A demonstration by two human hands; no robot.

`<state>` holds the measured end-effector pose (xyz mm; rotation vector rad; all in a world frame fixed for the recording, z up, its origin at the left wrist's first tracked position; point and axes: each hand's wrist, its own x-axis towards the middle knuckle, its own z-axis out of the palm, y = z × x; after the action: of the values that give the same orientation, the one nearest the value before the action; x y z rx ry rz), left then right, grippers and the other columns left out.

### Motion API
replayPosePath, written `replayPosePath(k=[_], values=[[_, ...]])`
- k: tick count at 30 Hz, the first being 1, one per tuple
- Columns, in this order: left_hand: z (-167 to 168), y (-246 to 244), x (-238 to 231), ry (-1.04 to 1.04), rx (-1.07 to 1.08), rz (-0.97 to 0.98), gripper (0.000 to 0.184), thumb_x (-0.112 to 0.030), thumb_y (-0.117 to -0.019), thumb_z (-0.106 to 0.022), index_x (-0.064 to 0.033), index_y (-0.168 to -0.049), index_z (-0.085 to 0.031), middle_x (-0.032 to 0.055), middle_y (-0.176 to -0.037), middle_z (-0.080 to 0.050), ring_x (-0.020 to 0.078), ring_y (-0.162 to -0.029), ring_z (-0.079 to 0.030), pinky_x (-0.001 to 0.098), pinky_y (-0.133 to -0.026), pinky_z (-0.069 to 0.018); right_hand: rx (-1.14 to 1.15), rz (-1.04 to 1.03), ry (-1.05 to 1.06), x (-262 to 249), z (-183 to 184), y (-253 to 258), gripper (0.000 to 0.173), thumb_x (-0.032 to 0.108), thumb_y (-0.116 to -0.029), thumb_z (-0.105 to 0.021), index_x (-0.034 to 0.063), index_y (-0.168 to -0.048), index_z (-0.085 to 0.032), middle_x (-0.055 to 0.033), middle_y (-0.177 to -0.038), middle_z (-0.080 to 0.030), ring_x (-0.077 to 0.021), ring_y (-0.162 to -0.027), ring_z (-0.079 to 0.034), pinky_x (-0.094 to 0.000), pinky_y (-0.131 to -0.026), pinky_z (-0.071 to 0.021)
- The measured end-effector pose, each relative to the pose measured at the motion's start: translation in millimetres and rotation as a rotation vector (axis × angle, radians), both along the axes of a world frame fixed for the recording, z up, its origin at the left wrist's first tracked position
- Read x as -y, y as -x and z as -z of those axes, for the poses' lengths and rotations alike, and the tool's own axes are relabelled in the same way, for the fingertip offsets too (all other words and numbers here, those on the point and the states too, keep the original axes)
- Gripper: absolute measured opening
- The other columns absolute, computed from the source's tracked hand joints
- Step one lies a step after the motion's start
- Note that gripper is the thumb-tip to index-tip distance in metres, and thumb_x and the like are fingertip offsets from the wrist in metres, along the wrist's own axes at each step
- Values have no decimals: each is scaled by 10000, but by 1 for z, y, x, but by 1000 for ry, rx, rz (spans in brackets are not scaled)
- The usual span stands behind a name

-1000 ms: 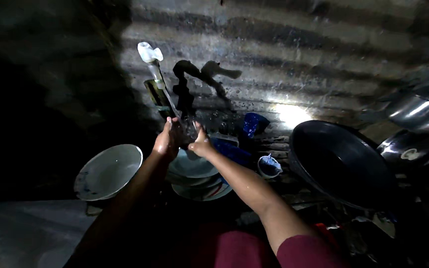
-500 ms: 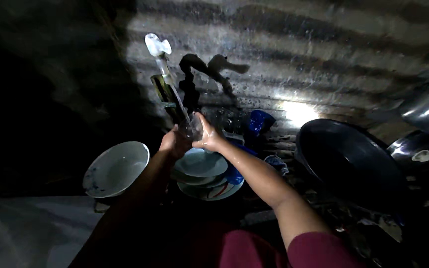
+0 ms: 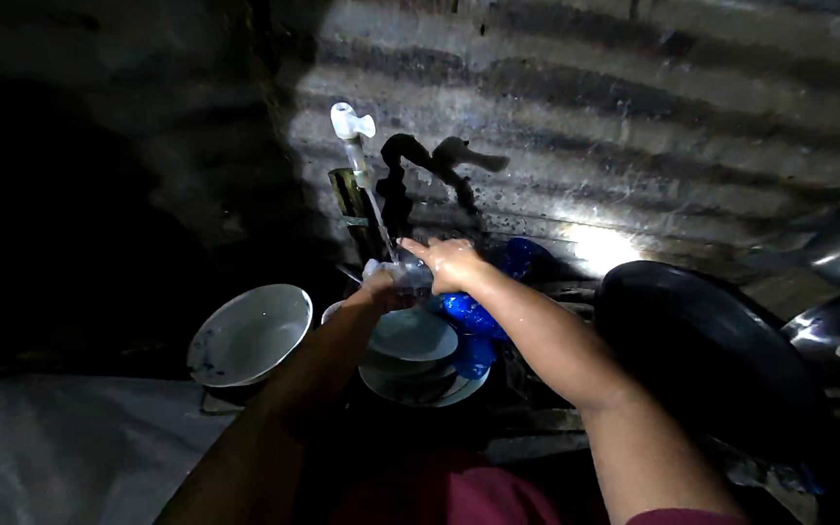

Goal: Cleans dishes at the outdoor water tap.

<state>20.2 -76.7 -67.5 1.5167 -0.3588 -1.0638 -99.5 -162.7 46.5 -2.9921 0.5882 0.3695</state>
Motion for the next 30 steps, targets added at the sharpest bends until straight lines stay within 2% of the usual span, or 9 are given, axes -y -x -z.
replayPosePath(k=[3,6,10,14,16,19,22,26,30], values=[[-12,21,-13,79,-294,-107,626,-544,-1099,-190,-74,-1412,-459,190,-1204,-622,302,-975,-655,477,-817,-562,298,157,-513,13,56,10,1251,120,-701,-936,284,-1661,-151,-307,-1351,-595,-492,-1194,-609,-693,-955,-494],[-19,53,-30,163,-196,-136,854,-723,-1016,-73,-100,-1481,-428,172,-1212,-640,274,-985,-641,469,-792,-541,589,276,-1111,-4,99,19,1145,-24,-773,-790,210,-1664,-110,-200,-1644,-312,-346,-1440,-432,-543,-1134,-429],[-18,75,-46,234,61,-47,638,-365,-1087,-488,-98,-1596,-209,192,-1345,-579,242,-1117,-644,421,-898,-575,941,534,-1497,-30,113,22,699,79,-1000,-514,190,-1627,-224,-161,-1387,-538,-209,-1118,-593,-396,-919,-519],[-37,84,-49,98,-25,43,864,-159,-924,-770,-175,-1582,-209,215,-1260,-617,336,-995,-697,509,-724,-615,987,509,-1200,-15,87,11,434,124,-1023,-590,-6,-1419,-465,-178,-1277,-609,-212,-1097,-595,-392,-949,-500],[-35,83,-49,115,-100,13,805,-130,-954,-721,-162,-1581,-217,237,-1258,-598,348,-985,-683,503,-730,-603,878,351,-835,-6,70,-8,285,164,-981,-694,-71,-1122,-613,-188,-1047,-641,-255,-959,-612,-450,-888,-513],[-25,83,-56,392,-397,-60,307,-221,-1084,-432,-118,-1373,-449,138,-1006,-660,228,-811,-695,346,-643,-600,647,188,-698,-3,38,-44,344,282,-984,-704,-49,-898,-665,-162,-848,-640,-253,-788,-595,-495,-770,-500],[-31,78,-65,547,-702,-89,455,-440,-1082,-286,-86,-1198,-548,139,-961,-684,247,-818,-713,338,-640,-611,553,251,-863,-6,22,-59,408,326,-1040,-619,-56,-1162,-689,-193,-1075,-677,-232,-927,-608,-441,-873,-500],[-42,81,-60,174,-362,-36,257,-303,-1068,-502,-99,-1215,-550,93,-858,-653,176,-642,-647,306,-516,-548,229,219,-396,-30,6,-53,443,383,-1048,-568,-27,-1135,-713,-247,-1248,-670,-392,-1218,-621,-631,-1026,-460],[-37,91,-70,500,-687,-73,433,-407,-1088,-301,-70,-1079,-572,112,-847,-676,165,-618,-655,255,-472,-521,633,294,-890,-12,40,-41,401,320,-1061,-573,-66,-1103,-675,-162,-1006,-660,-196,-891,-595,-405,-849,-502]])
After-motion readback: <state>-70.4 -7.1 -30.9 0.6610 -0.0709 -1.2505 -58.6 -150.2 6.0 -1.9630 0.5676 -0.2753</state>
